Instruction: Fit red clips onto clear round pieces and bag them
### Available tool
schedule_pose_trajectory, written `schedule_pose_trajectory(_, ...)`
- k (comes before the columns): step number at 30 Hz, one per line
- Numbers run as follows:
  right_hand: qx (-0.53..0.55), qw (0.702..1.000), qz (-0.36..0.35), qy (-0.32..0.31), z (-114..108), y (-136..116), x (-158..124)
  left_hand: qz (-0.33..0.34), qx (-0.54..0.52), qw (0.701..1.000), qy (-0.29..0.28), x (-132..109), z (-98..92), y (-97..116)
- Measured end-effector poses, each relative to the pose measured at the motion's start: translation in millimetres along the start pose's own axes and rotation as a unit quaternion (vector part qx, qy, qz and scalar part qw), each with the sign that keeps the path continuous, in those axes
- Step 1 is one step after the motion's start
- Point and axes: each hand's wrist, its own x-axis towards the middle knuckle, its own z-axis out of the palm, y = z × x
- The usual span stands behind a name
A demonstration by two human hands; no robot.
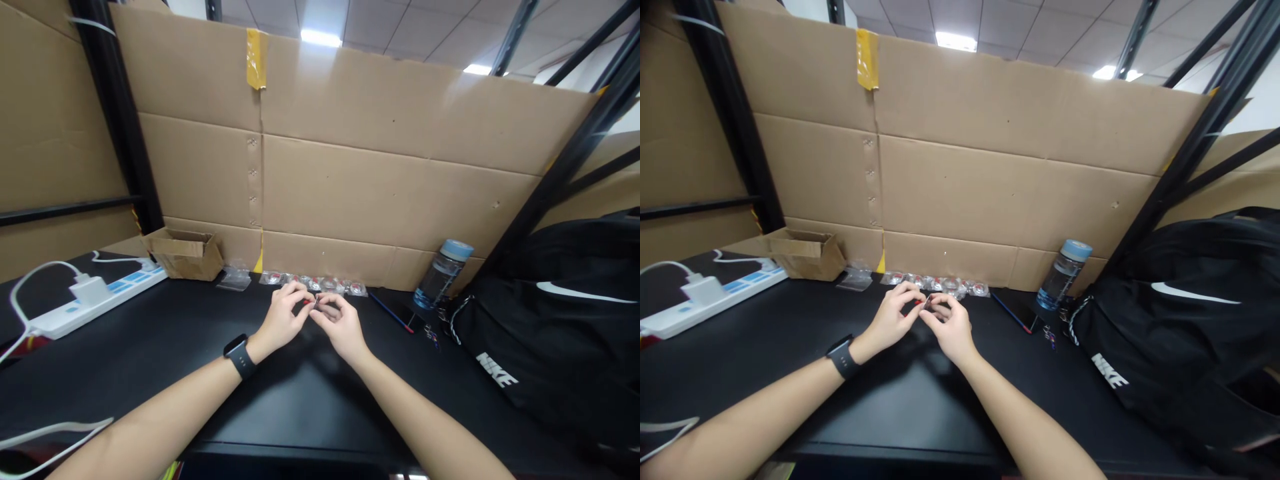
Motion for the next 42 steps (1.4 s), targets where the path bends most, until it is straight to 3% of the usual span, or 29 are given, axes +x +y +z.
schedule_pose_trajectory(5, 0.067, 0.997, 0.029, 0.021, 4.0, 0.8, -0.4, -0.01, 0.054, 0.998, -0.013, -0.6, 2.0, 0.5)
schedule_pose_trajectory(11, 0.034, 0.999, 0.015, 0.004, 1.7, 7.8, 1.4, 0.008, 0.106, 0.994, -0.013, -2.9, 3.5, 0.3)
schedule_pose_trajectory(21, 0.023, 1.0, -0.01, -0.016, 1.3, 6.1, 0.3, -0.054, -0.052, 0.997, -0.019, -2.0, 8.7, -4.0)
schedule_pose_trajectory(28, -0.004, 1.0, 0.021, -0.018, -2.1, 10.5, 3.2, 0.021, 0.129, 0.991, -0.024, -3.7, 0.3, -1.5)
schedule_pose_trajectory(33, -0.033, 0.998, 0.04, -0.043, -9.3, 8.4, 8.5, 0.036, 0.153, 0.988, -0.016, -1.7, -2.9, -1.0)
schedule_pose_trajectory(42, -0.2, 0.974, -0.07, -0.082, -19.2, -1.4, 8.7, 0.024, 0.112, 0.993, -0.036, -0.4, -3.8, -0.7)
